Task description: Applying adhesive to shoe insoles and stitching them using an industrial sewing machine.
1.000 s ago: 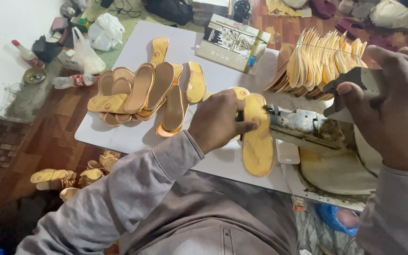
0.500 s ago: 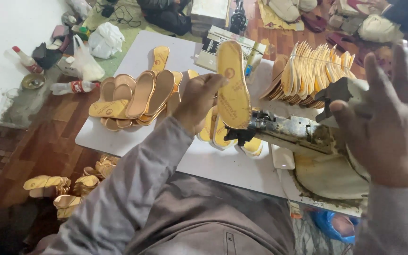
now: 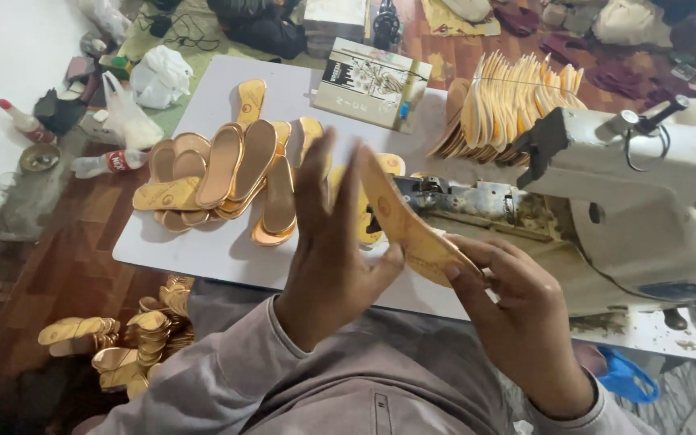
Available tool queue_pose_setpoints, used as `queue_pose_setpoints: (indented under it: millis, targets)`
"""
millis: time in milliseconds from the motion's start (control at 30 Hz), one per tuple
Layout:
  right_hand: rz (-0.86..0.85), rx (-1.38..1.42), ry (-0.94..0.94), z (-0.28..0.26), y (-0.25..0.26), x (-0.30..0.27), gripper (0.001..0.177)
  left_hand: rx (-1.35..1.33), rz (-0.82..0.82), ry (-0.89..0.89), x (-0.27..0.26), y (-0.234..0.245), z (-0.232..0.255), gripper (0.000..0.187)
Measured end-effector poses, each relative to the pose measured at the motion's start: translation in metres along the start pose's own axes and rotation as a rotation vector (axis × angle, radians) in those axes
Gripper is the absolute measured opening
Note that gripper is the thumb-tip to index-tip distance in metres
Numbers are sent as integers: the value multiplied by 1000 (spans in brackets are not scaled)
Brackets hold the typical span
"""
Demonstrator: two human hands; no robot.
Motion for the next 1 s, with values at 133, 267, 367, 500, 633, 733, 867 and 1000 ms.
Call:
queue_pose_setpoints:
  millis: [133,267,367,500,633,733,867,1000]
  targets:
    - [75,-257,307,-4,15,-13,32,-64,-359,-214,-5,-19,31,50]
    - [309,-101,199,9,28,-24,37,-626,-517,63,-8,-39,42,32]
    - [327,-75,198,6,38,-30,32,-587,-535,28,-11,-51,48,32]
    - [421,-22,79,17,64,-40,20,-648,-613,-18,-12,-73,65,31]
    - [490,116,-50,42,100,-58,23,-609,-667,-46,-22,-109,77,33]
    - [704,45,-80,69,146,-71,22,-599,-762,-52,-32,-139,91,34]
    - [916,-837,64,178,256,-86,32,-535,-893,-66,-54,-176,105,35]
    - [848,-928,-307,262,314,-91,56,-528,-1038,-2,-66,-212,126,39]
Point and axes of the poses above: each hand's wrist, its own x-axis towards the middle knuckle, its own y-axis out of the back of the hand, z = x × y, the point moved 5 cm from there along x, towards the middle knuckle, and after that the axes turned 4 degrees about z, right-handed, at the moved point
